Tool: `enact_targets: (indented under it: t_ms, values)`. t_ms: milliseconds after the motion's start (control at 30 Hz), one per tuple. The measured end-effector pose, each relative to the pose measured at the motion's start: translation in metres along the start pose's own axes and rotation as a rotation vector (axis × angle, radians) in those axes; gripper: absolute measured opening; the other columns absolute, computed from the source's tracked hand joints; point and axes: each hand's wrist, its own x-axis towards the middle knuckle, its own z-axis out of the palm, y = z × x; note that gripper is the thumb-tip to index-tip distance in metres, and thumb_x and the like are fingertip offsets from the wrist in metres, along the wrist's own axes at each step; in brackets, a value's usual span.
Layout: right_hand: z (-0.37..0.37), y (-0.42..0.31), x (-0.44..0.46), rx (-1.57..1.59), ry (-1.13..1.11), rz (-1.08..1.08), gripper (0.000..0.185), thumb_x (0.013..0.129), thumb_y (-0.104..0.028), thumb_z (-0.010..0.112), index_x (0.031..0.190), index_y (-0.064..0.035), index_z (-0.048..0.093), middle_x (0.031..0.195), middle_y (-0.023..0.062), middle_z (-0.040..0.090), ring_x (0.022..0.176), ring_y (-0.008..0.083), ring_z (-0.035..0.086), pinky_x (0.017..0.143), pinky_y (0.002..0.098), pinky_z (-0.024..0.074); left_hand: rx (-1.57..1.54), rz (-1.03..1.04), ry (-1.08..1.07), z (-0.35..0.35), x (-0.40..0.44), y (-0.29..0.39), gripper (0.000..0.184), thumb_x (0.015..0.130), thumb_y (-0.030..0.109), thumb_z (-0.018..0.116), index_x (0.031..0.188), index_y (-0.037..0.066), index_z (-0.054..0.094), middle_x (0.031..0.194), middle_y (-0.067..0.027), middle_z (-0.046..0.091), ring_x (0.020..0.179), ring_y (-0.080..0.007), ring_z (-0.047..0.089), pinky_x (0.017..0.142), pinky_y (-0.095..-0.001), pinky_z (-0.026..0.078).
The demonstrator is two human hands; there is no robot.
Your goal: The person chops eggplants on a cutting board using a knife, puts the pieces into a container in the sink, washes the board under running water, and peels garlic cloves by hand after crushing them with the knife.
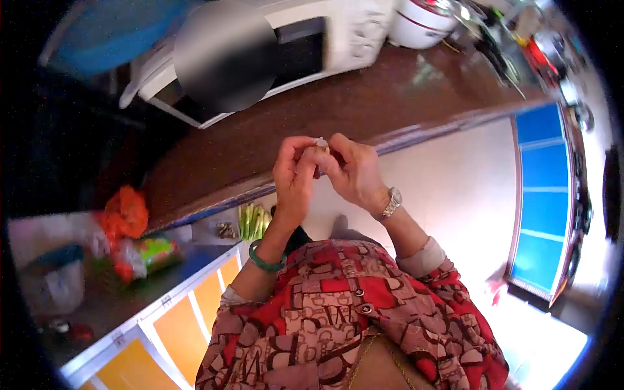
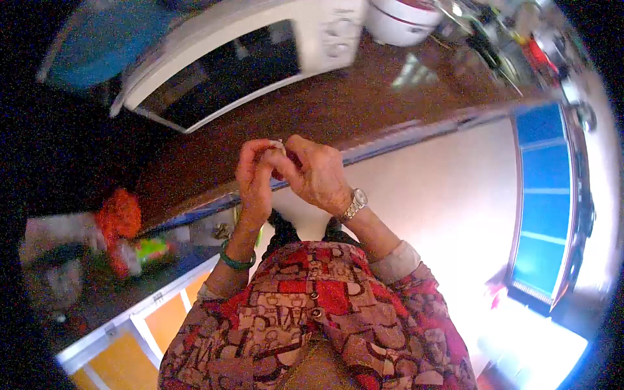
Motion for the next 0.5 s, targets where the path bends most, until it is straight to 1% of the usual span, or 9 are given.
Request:
enact_targets:
  t_ms: [67, 167, 233, 267, 300, 367, 433, 500]
  values:
    - [-0.038, 0.016, -0.016, -0.03, 0.084, 0.033, 0.026, 0.085, -0.023, 0.058, 0.069, -0.0037, 0.051, 0.061, 0.0153, 0.055, 0.056, 0.0351, 0.056, 0.047, 0.0403, 0.0429, -0.002, 0.009, -0.096, 0.043, -0.002, -0.007, 0.012, 0.093, 0.012, 0.047, 0.101, 0.005, 0.05, 0.076, 0.0004, 0.053, 0.062, -0.0037, 0.044, 0.052, -0.0185, 0.037]
    - [-0.08, 0.034, -0.041, -0.041, 0.201, 0.088, 0.024, 0.086, -0.02, 0.056, 0.07, -0.0031, 0.052, 0.062, 0.0153, 0.055, 0.056, 0.0343, 0.056, 0.047, 0.0393, 0.0427, -0.078, -0.082, -0.188, 0.098, -0.008, -0.016, 0.014, 0.095, 0.016, 0.044, 0.099, 0.004, 0.05, 0.075, 0.0012, 0.051, 0.061, -0.0037, 0.041, 0.052, -0.0188, 0.036]
    - [-0.104, 0.043, -0.053, -0.035, 0.271, 0.126, 0.022, 0.087, -0.018, 0.055, 0.071, -0.0029, 0.053, 0.062, 0.0153, 0.055, 0.056, 0.034, 0.057, 0.047, 0.0387, 0.0427, -0.021, -0.113, -0.209, 0.132, -0.01, -0.017, 0.016, 0.096, 0.019, 0.042, 0.096, 0.005, 0.049, 0.073, 0.0023, 0.047, 0.061, -0.004, 0.04, 0.052, -0.0199, 0.035]
    - [-0.119, 0.05, -0.057, -0.049, 0.299, 0.127, 0.021, 0.087, -0.017, 0.055, 0.073, -0.0024, 0.054, 0.062, 0.0155, 0.055, 0.056, 0.034, 0.057, 0.048, 0.0386, 0.0429, 0.013, -0.085, -0.198, 0.153, -0.007, -0.023, 0.016, 0.096, 0.018, 0.04, 0.09, 0.005, 0.047, 0.071, 0.0025, 0.043, 0.061, -0.0043, 0.04, 0.052, -0.0205, 0.035]
    - [-0.131, 0.055, -0.061, -0.065, 0.327, 0.126, 0.019, 0.087, -0.017, 0.055, 0.075, -0.002, 0.055, 0.062, 0.0157, 0.054, 0.057, 0.0341, 0.057, 0.048, 0.0384, 0.0432, 0.015, -0.092, -0.23, 0.168, -0.006, -0.029, 0.016, 0.096, 0.018, 0.04, 0.09, 0.005, 0.047, 0.071, 0.0025, 0.043, 0.061, -0.0043, 0.04, 0.052, -0.0205, 0.035]
    - [-0.149, 0.067, -0.067, -0.067, 0.394, 0.132, 0.019, 0.088, -0.016, 0.054, 0.076, -0.0014, 0.055, 0.062, 0.0156, 0.054, 0.055, 0.0326, 0.057, 0.048, 0.0373, 0.0429, 0.085, -0.004, -0.266, 0.193, -0.002, -0.041, 0.016, 0.096, 0.017, 0.038, 0.087, 0.006, 0.044, 0.071, 0.0018, 0.043, 0.061, -0.0044, 0.039, 0.051, -0.0208, 0.035]
    - [-0.17, 0.082, -0.071, -0.073, 0.458, 0.136, 0.019, 0.088, -0.015, 0.053, 0.077, -0.0008, 0.056, 0.062, 0.0156, 0.054, 0.054, 0.0311, 0.057, 0.047, 0.0363, 0.0426, 0.085, 0.023, -0.334, 0.225, 0.007, -0.049, 0.016, 0.096, 0.017, 0.038, 0.086, 0.006, 0.044, 0.071, 0.0012, 0.042, 0.061, -0.0045, 0.04, 0.051, -0.0211, 0.035]
    - [-0.193, 0.097, -0.07, 0.196, 0.553, 0.285, 0.021, 0.09, -0.016, 0.051, 0.076, -0.0001, 0.054, 0.063, 0.017, 0.052, 0.049, 0.0266, 0.054, 0.046, 0.0329, 0.0409, 0.07, 0.058, -0.392, 0.258, 0.015, -0.054, 0.016, 0.096, 0.017, 0.037, 0.085, 0.006, 0.043, 0.071, 0.0005, 0.042, 0.061, -0.0047, 0.04, 0.051, -0.0214, 0.035]
